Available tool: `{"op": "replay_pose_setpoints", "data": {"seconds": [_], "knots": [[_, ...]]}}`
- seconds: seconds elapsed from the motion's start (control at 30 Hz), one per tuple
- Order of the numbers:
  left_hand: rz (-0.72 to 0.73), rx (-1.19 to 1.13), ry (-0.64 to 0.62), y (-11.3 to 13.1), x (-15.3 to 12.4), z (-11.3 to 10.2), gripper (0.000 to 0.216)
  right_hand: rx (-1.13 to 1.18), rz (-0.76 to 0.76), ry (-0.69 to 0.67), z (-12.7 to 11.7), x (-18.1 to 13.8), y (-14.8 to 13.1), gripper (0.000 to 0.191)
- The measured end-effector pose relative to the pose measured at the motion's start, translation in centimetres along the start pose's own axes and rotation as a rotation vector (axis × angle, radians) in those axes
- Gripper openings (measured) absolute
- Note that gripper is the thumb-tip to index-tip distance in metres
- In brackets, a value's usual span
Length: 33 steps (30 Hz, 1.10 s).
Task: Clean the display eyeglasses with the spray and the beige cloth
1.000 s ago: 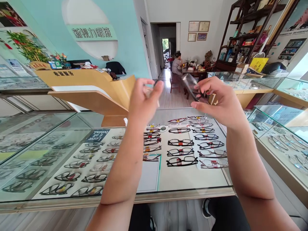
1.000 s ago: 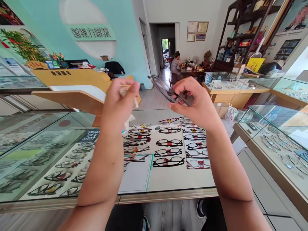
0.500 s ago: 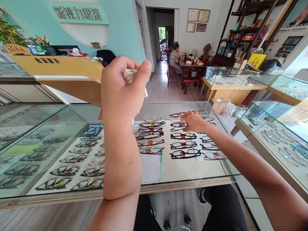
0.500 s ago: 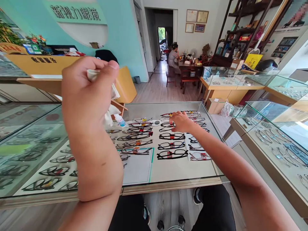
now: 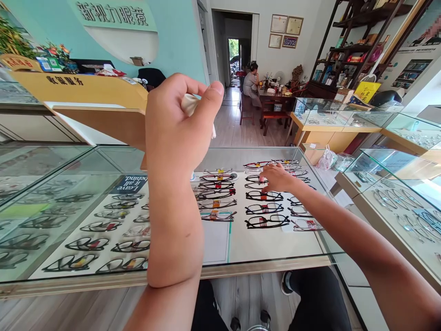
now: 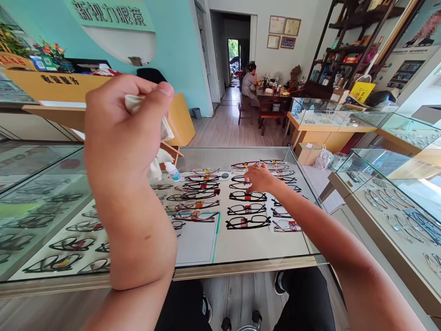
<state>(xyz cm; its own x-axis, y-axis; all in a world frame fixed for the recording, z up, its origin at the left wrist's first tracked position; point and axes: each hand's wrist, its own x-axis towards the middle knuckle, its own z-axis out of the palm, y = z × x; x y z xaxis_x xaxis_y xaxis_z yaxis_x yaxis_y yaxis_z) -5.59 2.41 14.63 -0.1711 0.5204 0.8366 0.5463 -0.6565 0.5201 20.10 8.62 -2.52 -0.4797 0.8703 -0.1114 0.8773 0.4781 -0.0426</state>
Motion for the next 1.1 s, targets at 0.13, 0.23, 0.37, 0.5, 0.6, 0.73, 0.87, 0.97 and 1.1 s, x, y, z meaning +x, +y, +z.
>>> {"op": "replay_pose_setpoints", "data": {"seconds": [0.13,0.23,0.37,0.5,0.6,0.73,0.87,0.97,1.1], "knots": [[-0.025,-0.005,-0.021,0.4,-0.2,-0.1,0.027,0.018,-0.006,-0.019,-0.5,-0.3,0.0,0.032],[-0.063,-0.014,-0.044,0.9,-0.4,-0.2,0.027,0.039,0.033,-0.011,-1.4,-0.2,0.2,0.021],[-0.074,-0.016,-0.066,1.7,-0.6,-0.3,0.024,0.010,0.151,0.028,-2.5,0.9,0.3,0.026],[-0.086,0.013,-0.106,2.3,-0.8,-0.6,0.023,-0.002,0.215,-0.039,-2.3,2.5,0.0,0.022],[-0.103,0.009,-0.122,2.6,-0.8,-0.8,0.022,0.005,0.236,-0.071,-1.8,3.3,-0.6,0.023],[-0.104,-0.029,-0.162,3.0,-1.1,-0.8,0.020,0.036,0.259,-0.038,-2.2,3.6,-0.9,0.022],[-0.076,-0.032,-0.199,3.8,-2.1,-1.1,0.021,0.114,0.280,0.059,-4.4,1.9,-0.1,0.020],[-0.062,-0.009,-0.263,4.6,-2.9,-1.2,0.024,0.203,0.258,0.173,-5.9,-0.9,0.5,0.025],[-0.091,-0.014,-0.341,4.7,-3.4,0.5,0.023,0.683,0.174,0.559,-5.8,-4.5,0.3,0.027]]}}
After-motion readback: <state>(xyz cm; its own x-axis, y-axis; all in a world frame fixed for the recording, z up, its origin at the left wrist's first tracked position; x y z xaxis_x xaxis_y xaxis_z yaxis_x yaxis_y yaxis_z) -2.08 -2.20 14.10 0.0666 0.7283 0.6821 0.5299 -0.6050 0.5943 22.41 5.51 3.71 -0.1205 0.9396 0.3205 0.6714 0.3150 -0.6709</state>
